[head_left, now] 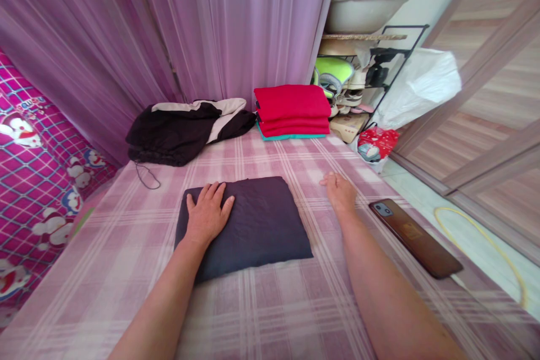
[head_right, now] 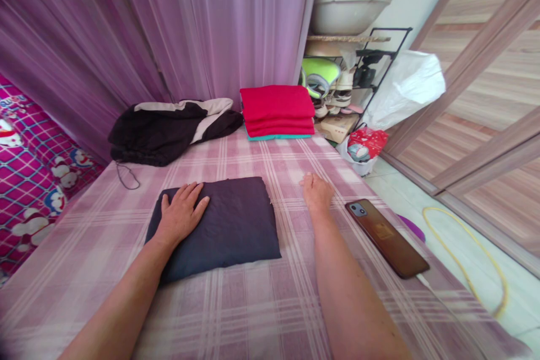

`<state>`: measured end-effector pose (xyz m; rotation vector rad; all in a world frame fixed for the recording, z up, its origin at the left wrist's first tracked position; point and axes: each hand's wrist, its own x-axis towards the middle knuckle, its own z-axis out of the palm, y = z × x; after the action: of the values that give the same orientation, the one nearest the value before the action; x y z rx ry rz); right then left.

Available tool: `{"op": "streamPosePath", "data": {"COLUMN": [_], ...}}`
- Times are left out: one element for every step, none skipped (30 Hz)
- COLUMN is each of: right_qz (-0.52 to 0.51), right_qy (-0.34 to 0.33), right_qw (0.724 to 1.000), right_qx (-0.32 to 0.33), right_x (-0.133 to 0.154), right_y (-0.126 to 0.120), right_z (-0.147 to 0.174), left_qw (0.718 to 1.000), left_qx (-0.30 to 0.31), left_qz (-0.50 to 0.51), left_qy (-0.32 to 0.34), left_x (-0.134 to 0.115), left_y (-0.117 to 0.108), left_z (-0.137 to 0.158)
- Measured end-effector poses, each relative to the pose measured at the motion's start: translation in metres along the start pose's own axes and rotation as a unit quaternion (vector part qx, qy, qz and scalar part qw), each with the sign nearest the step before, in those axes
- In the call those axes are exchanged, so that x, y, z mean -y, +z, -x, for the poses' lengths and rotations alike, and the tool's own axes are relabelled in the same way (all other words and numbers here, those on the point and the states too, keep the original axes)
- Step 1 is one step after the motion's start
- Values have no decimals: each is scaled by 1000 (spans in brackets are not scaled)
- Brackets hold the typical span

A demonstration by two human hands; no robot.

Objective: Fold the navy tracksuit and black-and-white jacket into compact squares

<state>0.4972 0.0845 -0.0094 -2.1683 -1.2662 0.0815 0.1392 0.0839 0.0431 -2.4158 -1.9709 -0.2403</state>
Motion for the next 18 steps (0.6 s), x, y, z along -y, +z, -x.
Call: {"op": "streamPosePath", "data": {"right_qz": [-1, -1, -1, -1, -1, 0, 0, 0, -1, -3, -6, -9, -12, -15, -17, -17, -16, -15], "right_qy": [-1, -2, -3, -4, -4, -4, -4, -3, -3, -4, -7, -10, -13, -15, -15, -14, -13, -12], "right_qw": [1000, 1000, 1000, 1000, 1000, 1000, 1000, 1000, 1000, 1000, 1000, 1000, 1000, 1000, 1000, 1000, 1000, 1000], "right_qx": [-1, -4, -7, -9, -10, -11, -10, -10, -12, -14, -17, -20, -21, -21, -20, -19, -17, -15], "right_x": [0, 0, -1, -1, -2, -2, -2, -3, -3, -4, -4, -5, -5, -6, -6, -6, -6, -6], "right_y": [0, 1, 1, 1, 2, 2, 2, 3, 3, 3, 4, 4, 4, 5, 5, 5, 5, 5], "right_z": [0, 0, -1, -1, -1, -1, -1, -1, -1, -1, -1, -1, -2, -2, -2, -2, -2, -2], "left_qw": [1000, 1000, 1000, 1000, 1000, 1000, 1000, 1000, 1000, 1000, 1000, 1000, 1000, 1000, 1000, 1000, 1000, 1000], "left_qx": [1, 2, 4, 4, 5, 4, 3, 1, 0, 0, -1, -2, -2, -3, -3, -4, -4, -3], "left_qz": [2, 4, 5, 5, 5, 4, 2, 0, -2, -3, -3, -3, -2, 0, 1, 1, 2, 4], "left_qy": [0, 0, 0, 0, -1, -1, 0, 0, 1, 1, 1, 1, 0, 0, -1, -2, -2, -3], "left_x": [0, 0, 0, 0, 0, 0, 0, 0, 0, 0, 0, 0, 0, 0, 0, 0, 0, 0], "left_y": [0, 0, 0, 0, 0, 0, 0, 0, 0, 0, 0, 0, 0, 0, 0, 0, 0, -1], "left_z": [0, 0, 0, 0, 0, 0, 0, 0, 0, 0, 0, 0, 0, 0, 0, 0, 0, 0]}}
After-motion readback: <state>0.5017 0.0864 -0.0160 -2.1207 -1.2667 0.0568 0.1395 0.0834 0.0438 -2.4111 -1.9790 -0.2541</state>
